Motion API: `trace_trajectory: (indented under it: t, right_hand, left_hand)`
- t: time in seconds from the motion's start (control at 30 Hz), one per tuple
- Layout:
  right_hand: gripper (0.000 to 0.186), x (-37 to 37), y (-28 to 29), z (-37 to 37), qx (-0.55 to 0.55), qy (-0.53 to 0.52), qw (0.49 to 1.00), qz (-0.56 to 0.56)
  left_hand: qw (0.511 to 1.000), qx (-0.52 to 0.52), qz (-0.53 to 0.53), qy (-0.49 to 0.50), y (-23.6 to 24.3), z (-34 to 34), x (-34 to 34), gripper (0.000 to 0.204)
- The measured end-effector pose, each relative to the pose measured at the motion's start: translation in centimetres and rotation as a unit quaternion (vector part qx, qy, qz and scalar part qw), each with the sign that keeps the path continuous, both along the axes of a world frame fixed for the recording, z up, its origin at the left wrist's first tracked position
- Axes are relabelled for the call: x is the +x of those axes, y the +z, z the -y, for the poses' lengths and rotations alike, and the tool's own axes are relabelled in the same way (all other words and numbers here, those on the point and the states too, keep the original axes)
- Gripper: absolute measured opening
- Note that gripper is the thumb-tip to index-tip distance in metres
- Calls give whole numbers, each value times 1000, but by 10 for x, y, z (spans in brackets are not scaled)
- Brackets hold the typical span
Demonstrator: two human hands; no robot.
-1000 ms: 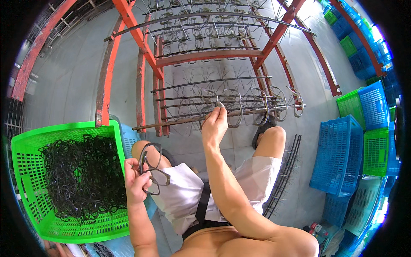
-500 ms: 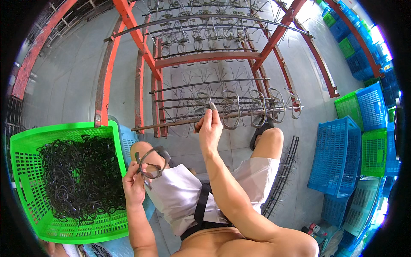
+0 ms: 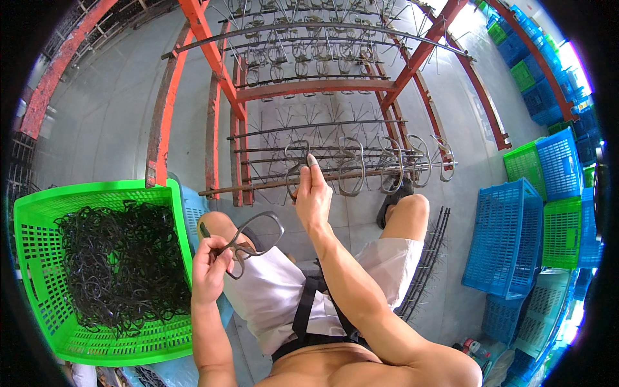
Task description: The person repeatedly picks small metal rings from a green basket and hangs them onto horizontal bars of a red metal rack. The person works one at a time, moving along the rack to fill available slots.
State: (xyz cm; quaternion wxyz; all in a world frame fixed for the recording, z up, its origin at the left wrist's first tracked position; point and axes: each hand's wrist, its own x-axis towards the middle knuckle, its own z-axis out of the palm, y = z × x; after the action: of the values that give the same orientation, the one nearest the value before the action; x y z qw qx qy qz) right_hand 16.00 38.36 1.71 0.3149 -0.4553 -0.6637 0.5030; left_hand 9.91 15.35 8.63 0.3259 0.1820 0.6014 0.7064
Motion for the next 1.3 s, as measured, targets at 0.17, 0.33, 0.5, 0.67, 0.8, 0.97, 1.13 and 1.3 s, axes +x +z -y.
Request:
trace_trajectory:
  t: [0.17,0.33,0.5,0.67,0.8,0.97,1.13,1.3]
  right_hand:
    - [37,5,5,-13,-113,2,987,-110]
    - [46,31,43,-1,90,58,985,136]
    - [35,52,69,18,261,359,892,-81]
    - [19,37,47,24,-107,297,926,-205]
    - [15,-11,14,45,-161,-13,954,-254]
    - [22,-51,-4,64,-99,-111,975,-167]
    - [22,-58,1,57,-44,-155,985,-64]
    - [23,-57,3,51,-52,-126,988,-68]
  left_hand:
    - [998,-40,-45,14,-2,0,-4,12]
    - [998,-36,-25,-45,2,-5,-13,14]
    - [982,-66,-86,-153,7,-18,-28,14]
    - [996,38,-62,-45,3,-33,-38,33]
    - [901,-246,-351,61,-4,-56,-35,28]
    - [802,-319,-499,73,-12,-92,-27,20]
    - [868,-260,-419,62,-26,-108,-38,15]
    - [868,-240,-429,76,-36,-109,-41,13]
